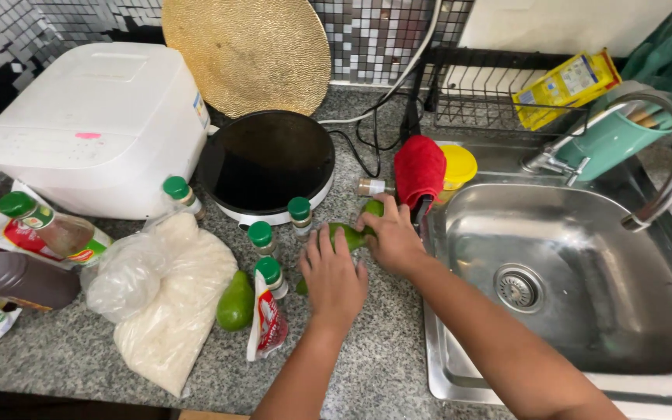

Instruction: The person organizes a kitchen drawer by arranging utensils and closing it. They then pick up avocados and limes from the countertop, place them in the refrigerator, and return to the counter to handle various condiment bottles and a bag of rice. Finally, they open the drawer again to retrieve a pair of scissors and use them to cut open a packet of sauce.

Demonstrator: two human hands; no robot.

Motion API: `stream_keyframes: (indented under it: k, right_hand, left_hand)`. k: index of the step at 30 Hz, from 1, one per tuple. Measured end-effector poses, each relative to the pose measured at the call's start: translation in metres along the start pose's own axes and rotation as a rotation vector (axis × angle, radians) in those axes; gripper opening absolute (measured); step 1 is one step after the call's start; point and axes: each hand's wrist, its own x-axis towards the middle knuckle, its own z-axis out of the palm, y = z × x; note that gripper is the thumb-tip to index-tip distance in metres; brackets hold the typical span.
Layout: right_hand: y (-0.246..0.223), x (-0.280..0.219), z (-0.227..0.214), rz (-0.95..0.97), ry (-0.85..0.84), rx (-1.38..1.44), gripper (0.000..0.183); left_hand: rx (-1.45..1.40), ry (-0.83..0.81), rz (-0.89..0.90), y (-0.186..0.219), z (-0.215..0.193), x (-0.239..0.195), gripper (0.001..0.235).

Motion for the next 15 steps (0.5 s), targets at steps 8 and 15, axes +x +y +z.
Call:
stream_keyframes:
  k: [8,15]
  right_hand:
    - [-0.011,-0.045,-0.032,-0.034,0.092,0.111,0.034]
    - [0.005,-0.070,-0.043,0.098,0.138,0.393,0.031]
  left_hand:
    - [0.114,-0.159,-0.033,0.005,0.014,0.032,0.077]
    - [0.258,-0.255,-0.105,-0.001,0.040,0.053,0.055]
